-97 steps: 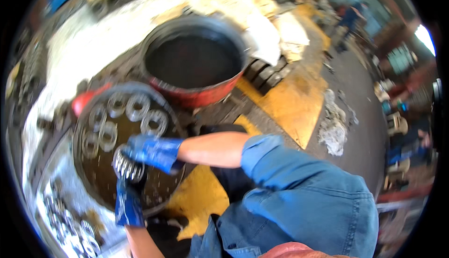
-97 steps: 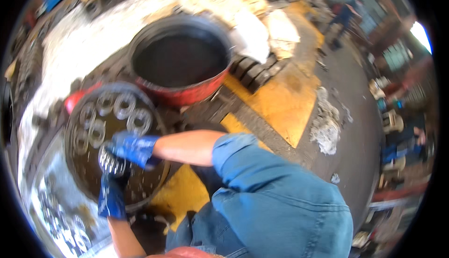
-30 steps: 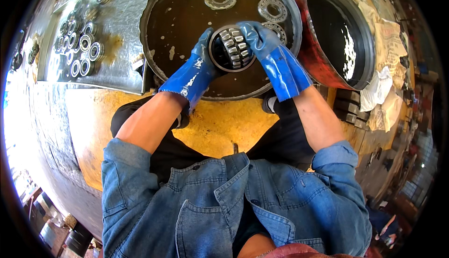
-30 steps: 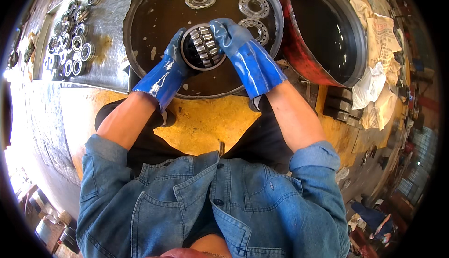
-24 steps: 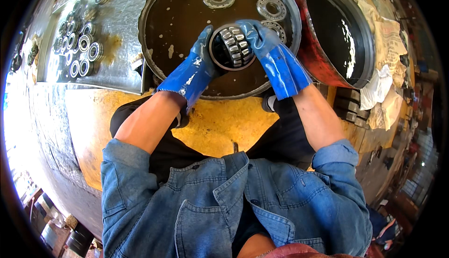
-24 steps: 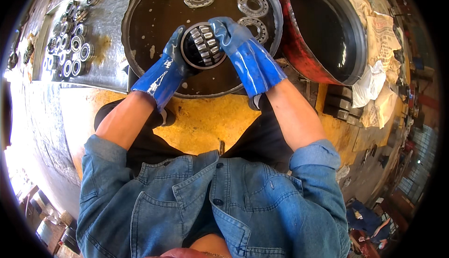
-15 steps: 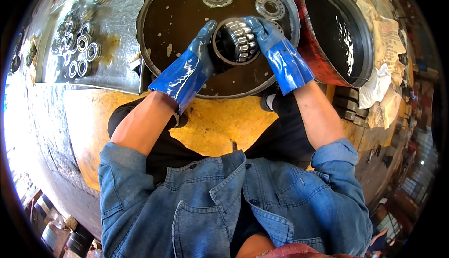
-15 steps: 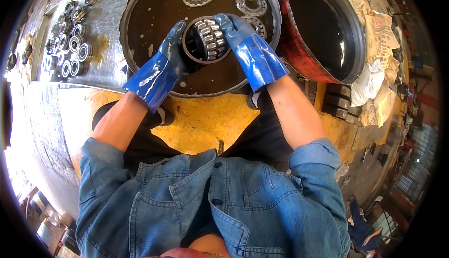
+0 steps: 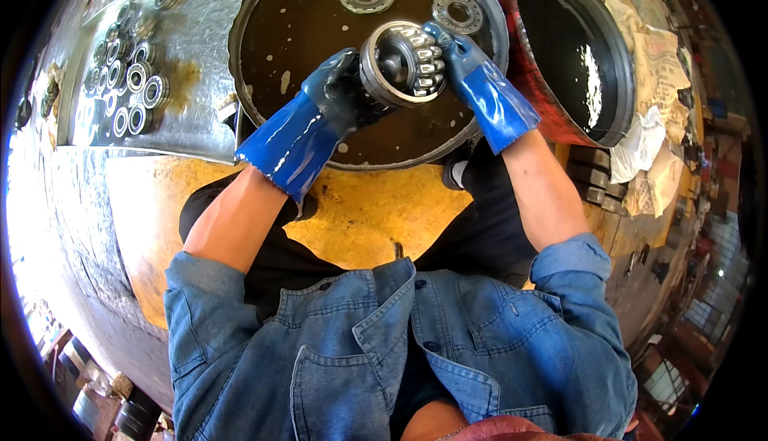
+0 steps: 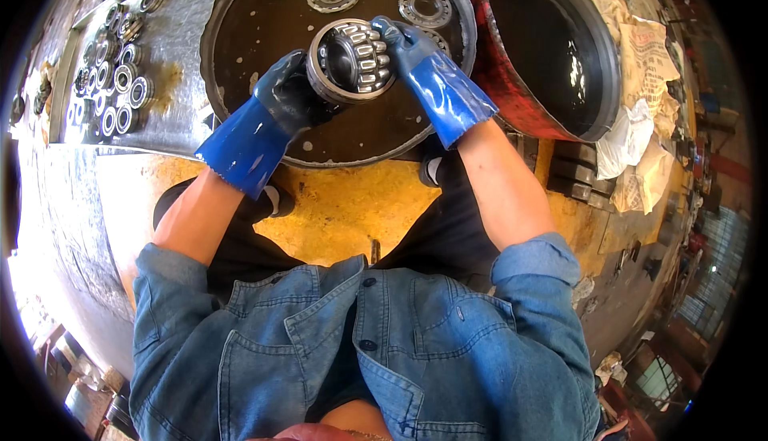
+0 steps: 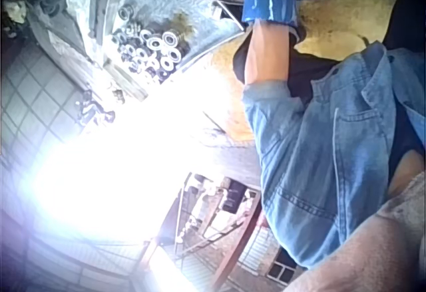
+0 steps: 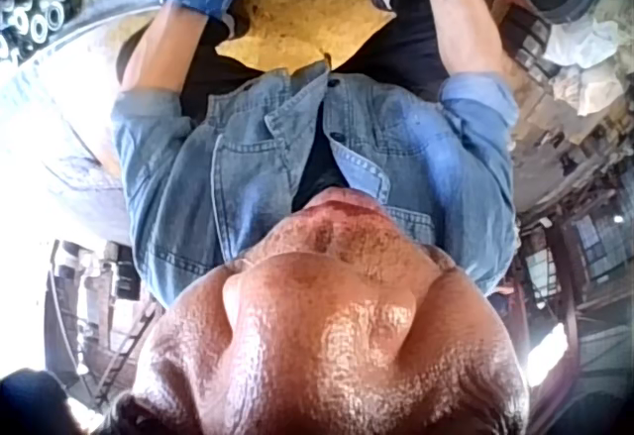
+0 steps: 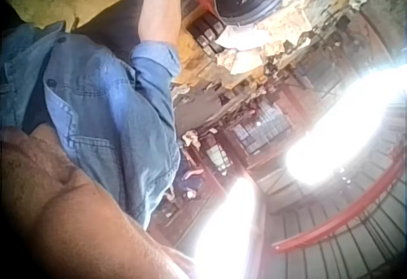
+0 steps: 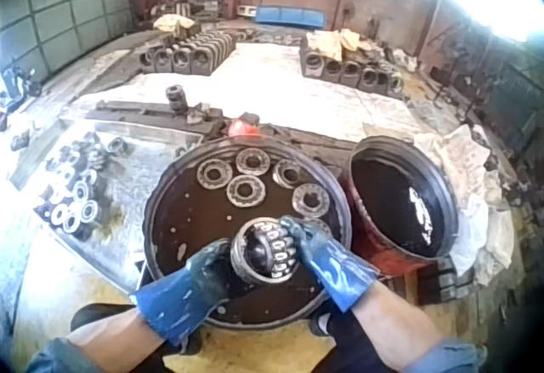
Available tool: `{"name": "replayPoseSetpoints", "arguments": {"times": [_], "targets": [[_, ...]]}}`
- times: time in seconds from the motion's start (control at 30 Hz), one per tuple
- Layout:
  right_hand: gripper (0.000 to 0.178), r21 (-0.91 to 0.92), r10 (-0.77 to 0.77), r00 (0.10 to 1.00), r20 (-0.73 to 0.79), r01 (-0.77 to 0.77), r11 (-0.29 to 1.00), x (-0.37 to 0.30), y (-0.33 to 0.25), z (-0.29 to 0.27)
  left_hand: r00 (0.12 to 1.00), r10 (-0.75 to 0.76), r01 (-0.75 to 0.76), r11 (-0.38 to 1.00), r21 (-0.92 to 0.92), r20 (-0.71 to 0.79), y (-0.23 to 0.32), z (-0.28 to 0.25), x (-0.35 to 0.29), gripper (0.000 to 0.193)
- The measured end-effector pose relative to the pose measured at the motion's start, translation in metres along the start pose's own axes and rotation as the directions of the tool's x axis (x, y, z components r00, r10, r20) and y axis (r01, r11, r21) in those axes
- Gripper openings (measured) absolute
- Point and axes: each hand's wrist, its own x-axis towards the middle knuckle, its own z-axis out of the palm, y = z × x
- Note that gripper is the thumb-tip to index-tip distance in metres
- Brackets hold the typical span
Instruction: The person scrubs metal ball bearings with a brush in a bucket of dark liquid, rinses them in a second bucket, and places them on a metal tray. They repeat this process for several bearings, occasionally using a spray bottle to apply liquid to the parts.
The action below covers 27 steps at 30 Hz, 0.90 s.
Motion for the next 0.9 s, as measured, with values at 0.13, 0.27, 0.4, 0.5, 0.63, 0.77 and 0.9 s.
{"name": "replayPoseSetpoints", "arguments": {"times": [0.13, 0.27, 0.4, 0.5, 0.63, 0.77, 0.9], "targets": [[0.047, 0.303, 0.043, 0.994, 0.096, -0.070, 0.950, 0.016, 0.024, -0.009, 0.993, -0.029, 0.030, 1.000, -0.009, 0.116, 0.000, -0.017, 0.011, 0.035], [0.039, 0.446, 0.166, 0.977, 0.131, -0.208, 0.870, 0.021, 0.031, -0.008, 0.996, -0.001, -0.014, 0.986, 0.164, 0.089, -0.005, -0.023, 0.019, 0.033], [0.038, 0.511, 0.255, 0.958, 0.133, -0.287, 0.811, 0.016, 0.029, 0.000, 0.997, 0.029, -0.050, 0.950, 0.308, 0.074, -0.009, -0.036, 0.029, 0.030], [0.037, 0.548, 0.308, 0.944, 0.119, -0.321, 0.772, 0.013, 0.030, 0.001, 0.996, 0.037, -0.066, 0.923, 0.379, 0.082, -0.011, -0.041, 0.040, 0.029], [0.037, 0.577, 0.302, 0.938, 0.170, -0.343, 0.741, 0.015, 0.038, 0.006, 0.983, -0.003, -0.054, 0.950, 0.308, 0.183, -0.016, -0.034, 0.051, 0.028], [0.037, 0.624, 0.238, 0.927, 0.290, -0.372, 0.687, 0.025, 0.055, 0.014, 0.926, -0.069, 0.052, 0.997, 0.057, 0.371, -0.019, -0.015, 0.076, 0.029], [0.037, 0.682, 0.108, 0.883, 0.456, -0.425, 0.595, 0.039, 0.081, 0.005, 0.866, -0.114, 0.162, 0.985, -0.056, 0.487, -0.024, -0.004, 0.099, 0.029]]}}
